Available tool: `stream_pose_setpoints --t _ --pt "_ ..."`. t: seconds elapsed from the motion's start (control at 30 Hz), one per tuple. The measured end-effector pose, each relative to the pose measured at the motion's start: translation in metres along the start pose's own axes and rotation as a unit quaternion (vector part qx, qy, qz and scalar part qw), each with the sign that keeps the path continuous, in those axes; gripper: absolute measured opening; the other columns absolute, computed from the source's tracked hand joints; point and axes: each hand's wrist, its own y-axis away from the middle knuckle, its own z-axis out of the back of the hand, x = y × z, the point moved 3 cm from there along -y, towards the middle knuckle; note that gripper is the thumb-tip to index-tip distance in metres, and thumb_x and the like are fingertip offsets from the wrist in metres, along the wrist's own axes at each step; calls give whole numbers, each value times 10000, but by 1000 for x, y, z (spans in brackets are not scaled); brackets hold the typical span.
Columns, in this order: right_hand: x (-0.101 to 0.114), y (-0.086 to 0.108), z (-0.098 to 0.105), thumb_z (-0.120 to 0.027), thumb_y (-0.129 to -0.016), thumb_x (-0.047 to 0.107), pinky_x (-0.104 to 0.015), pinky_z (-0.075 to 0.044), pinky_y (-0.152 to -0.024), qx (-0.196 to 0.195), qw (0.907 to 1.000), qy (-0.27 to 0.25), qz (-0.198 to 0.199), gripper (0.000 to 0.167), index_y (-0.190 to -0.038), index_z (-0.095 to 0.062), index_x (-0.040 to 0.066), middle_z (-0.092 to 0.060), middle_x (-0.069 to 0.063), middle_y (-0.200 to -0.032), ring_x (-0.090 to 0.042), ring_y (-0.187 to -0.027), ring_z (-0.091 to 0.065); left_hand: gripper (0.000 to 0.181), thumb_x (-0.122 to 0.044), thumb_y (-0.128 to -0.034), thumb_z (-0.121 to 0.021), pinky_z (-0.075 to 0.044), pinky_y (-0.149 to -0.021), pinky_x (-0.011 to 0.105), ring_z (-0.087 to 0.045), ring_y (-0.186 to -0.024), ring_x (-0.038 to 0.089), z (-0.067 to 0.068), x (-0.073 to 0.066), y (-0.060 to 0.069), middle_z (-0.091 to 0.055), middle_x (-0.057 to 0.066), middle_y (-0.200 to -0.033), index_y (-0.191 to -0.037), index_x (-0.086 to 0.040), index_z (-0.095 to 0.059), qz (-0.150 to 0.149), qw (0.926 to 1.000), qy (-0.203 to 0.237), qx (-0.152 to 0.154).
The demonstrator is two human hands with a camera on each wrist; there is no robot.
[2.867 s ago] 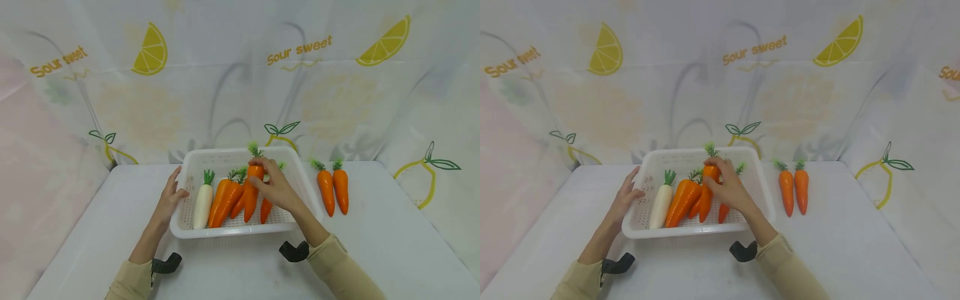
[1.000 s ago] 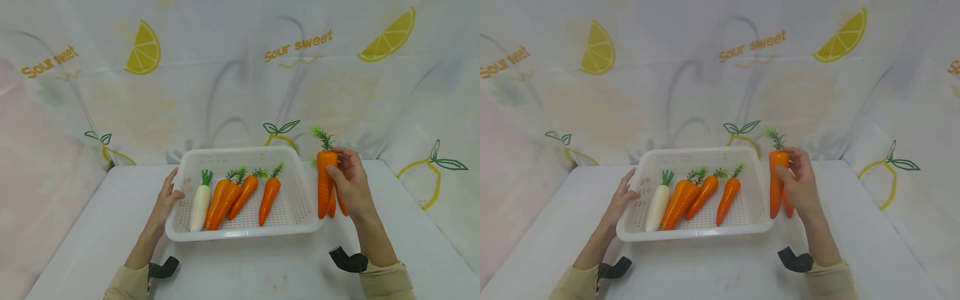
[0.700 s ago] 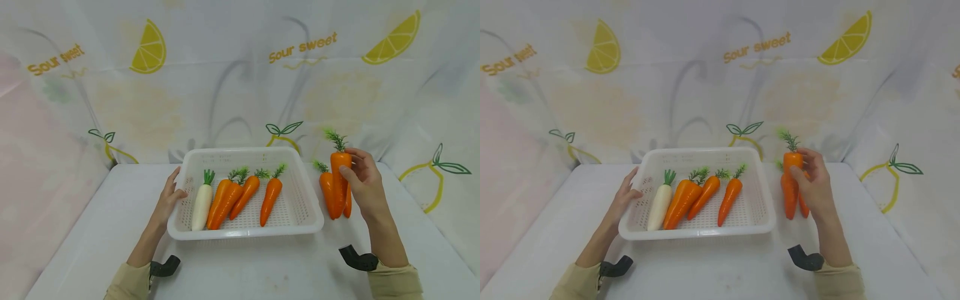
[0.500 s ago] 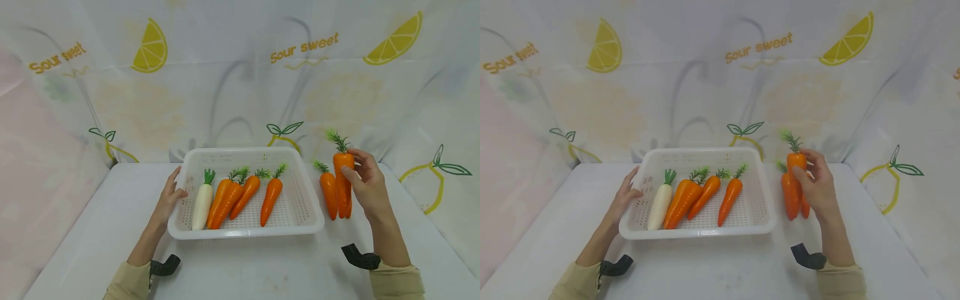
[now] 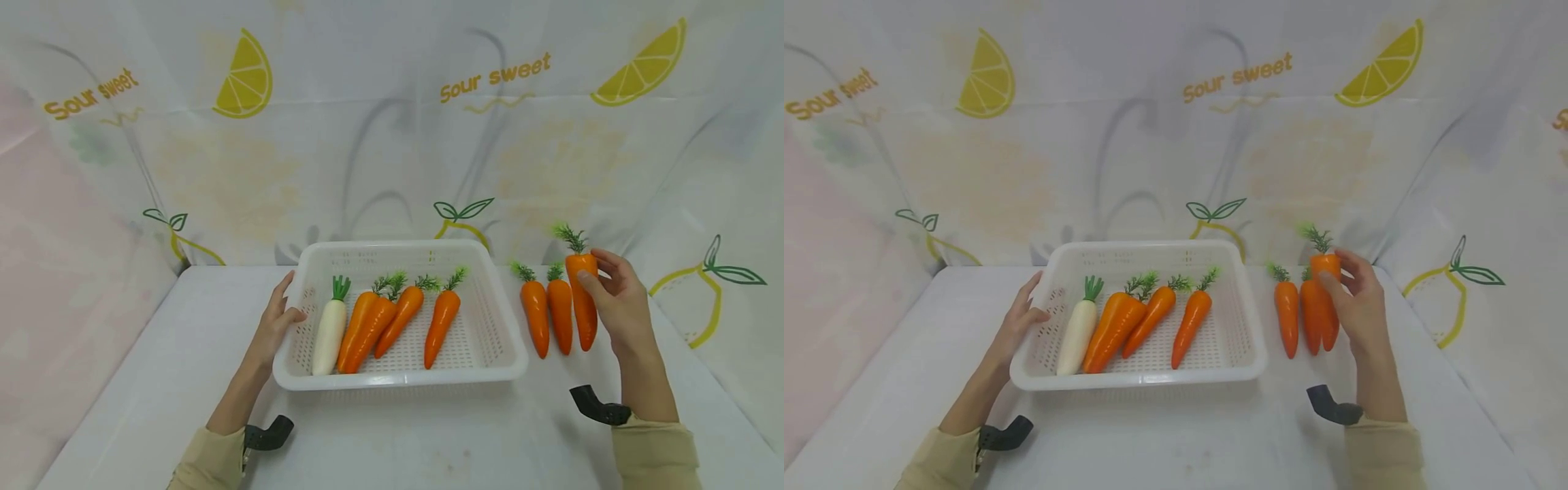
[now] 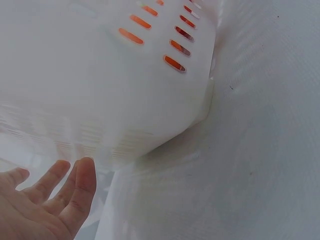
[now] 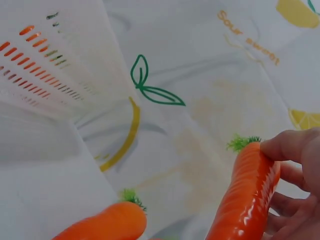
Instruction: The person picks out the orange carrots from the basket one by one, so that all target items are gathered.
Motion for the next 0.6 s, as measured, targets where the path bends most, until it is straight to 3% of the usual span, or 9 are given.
stream_pose_setpoints --t 0.13,0.27,0.43,0.6 --pt "-13 -4 2 -484 -945 391 -402 -403 -1042 -131 9984 -34 -551 557 -1466 -305 310 -312 -78 -1529 -116 -1172 -453 742 -135 -882 -370 -484 -874 397 -455 -1245 372 0 0 0 -293 155 -1518 -1518 -335 -44 43 10000 35 -3" --pt "-22 -8 3 -474 -948 394 -498 -347 -1068 -203 9948 -240 -968 572 -1479 -283 301 -267 -96 -1552 -196 -1217 -422 745 -134 -880 -372 -482 -870 375 -461 -1236 371 1 1 -1 -304 158 -1511 -1519 -331 -43 59 10000 -11 -19" --pt "-48 -19 3 -494 -934 415 -495 -336 -1079 -236 9895 -393 -1374 600 -1482 -275 307 -237 -95 -1564 -278 -1286 -377 742 -153 -879 -372 -496 -888 444 -457 -1243 385 1 3 -1 -297 151 -1518 -1519 -324 -39 44 9999 -114 -4" --pt "-107 -44 4 -548 -878 502 -423 -359 -1079 -423 9817 -615 -1754 670 -1463 -250 367 -215 -50 -1571 -257 -1307 -369 741 -156 -876 -370 -486 -906 472 -454 -1245 382 0 3 -1 -299 144 -1518 -1520 -317 -42 -6 9999 -136 5"
